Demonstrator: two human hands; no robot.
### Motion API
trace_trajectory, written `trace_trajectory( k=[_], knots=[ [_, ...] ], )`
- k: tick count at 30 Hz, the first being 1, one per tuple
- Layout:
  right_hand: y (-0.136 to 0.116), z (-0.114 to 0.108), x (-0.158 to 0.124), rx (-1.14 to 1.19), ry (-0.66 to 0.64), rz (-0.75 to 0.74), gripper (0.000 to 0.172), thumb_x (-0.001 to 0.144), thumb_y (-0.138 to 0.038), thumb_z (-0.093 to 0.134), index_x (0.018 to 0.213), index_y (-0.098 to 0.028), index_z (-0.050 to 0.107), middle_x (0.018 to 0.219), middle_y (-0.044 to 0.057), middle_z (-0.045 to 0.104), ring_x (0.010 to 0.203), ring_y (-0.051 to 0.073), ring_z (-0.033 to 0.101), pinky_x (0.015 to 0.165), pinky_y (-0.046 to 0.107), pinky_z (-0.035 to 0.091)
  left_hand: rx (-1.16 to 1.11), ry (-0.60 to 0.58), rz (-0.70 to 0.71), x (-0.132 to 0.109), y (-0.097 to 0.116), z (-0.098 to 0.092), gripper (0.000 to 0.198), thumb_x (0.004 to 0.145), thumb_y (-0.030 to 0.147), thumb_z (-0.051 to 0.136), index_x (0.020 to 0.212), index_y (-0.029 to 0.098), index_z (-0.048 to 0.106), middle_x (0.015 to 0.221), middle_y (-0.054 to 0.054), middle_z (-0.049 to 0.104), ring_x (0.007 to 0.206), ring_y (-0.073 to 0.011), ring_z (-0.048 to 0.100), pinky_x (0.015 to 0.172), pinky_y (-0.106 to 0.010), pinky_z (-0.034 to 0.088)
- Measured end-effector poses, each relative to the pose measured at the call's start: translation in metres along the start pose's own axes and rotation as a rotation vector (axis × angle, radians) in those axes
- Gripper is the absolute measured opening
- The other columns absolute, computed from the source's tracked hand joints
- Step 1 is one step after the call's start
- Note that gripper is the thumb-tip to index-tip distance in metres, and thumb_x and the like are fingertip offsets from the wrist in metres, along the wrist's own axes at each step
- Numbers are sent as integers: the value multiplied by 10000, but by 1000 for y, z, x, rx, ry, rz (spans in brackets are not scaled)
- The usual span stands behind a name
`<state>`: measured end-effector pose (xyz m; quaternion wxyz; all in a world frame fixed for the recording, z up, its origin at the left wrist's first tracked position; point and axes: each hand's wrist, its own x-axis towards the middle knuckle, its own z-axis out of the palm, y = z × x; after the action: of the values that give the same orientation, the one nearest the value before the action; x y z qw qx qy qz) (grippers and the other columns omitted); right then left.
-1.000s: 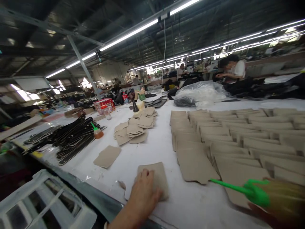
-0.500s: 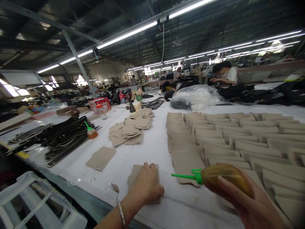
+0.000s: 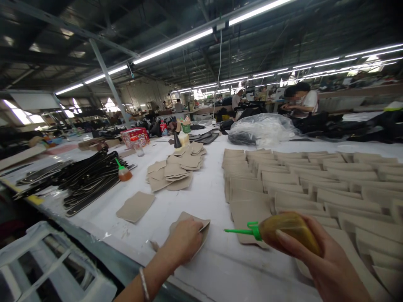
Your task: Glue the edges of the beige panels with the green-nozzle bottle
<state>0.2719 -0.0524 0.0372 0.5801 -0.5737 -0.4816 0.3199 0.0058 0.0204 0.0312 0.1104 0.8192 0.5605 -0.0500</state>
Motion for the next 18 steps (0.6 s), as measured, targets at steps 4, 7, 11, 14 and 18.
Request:
trace_trajectory(
  k=[4,7,11,14,18],
  knots=[
    [-1,16,5,-122,-103,-18,576,714,-563,735,1124,-232,503,909,39,685,800,236,675,665,242,559,-165,48,73,-4,-6,9,435,868,213,401,1254,281,590,1129,-45,688,1057,-232,612,942,-337,449],
    [-3,34,7,-219,-121,-34,613,698,-597,725,1136,-236,493,915,29,669,799,235,662,674,268,539,-253,70,44,-4,-6,16,456,875,193,362,1260,274,593,1145,-35,687,1058,-217,614,951,-307,432],
    [0,53,11,-320,-96,-92,580,719,-616,687,1124,-238,515,932,27,647,803,244,637,712,320,502,-298,79,68,-3,-9,19,411,855,183,365,1121,278,664,1050,-24,717,989,-223,644,874,-289,454],
    [8,60,15,-423,-131,-169,585,723,-608,694,1136,-237,510,951,33,642,803,249,632,720,337,499,-305,101,78,-3,-12,18,398,830,175,381,1083,278,672,986,-28,727,943,-234,660,818,-292,465],
    [16,65,16,-527,-158,-265,548,767,-579,676,1173,-264,485,1017,24,628,853,243,624,748,335,498,-325,123,83,-3,-14,20,411,810,165,387,1088,286,664,983,-30,729,932,-242,667,803,-305,469]
  ],
)
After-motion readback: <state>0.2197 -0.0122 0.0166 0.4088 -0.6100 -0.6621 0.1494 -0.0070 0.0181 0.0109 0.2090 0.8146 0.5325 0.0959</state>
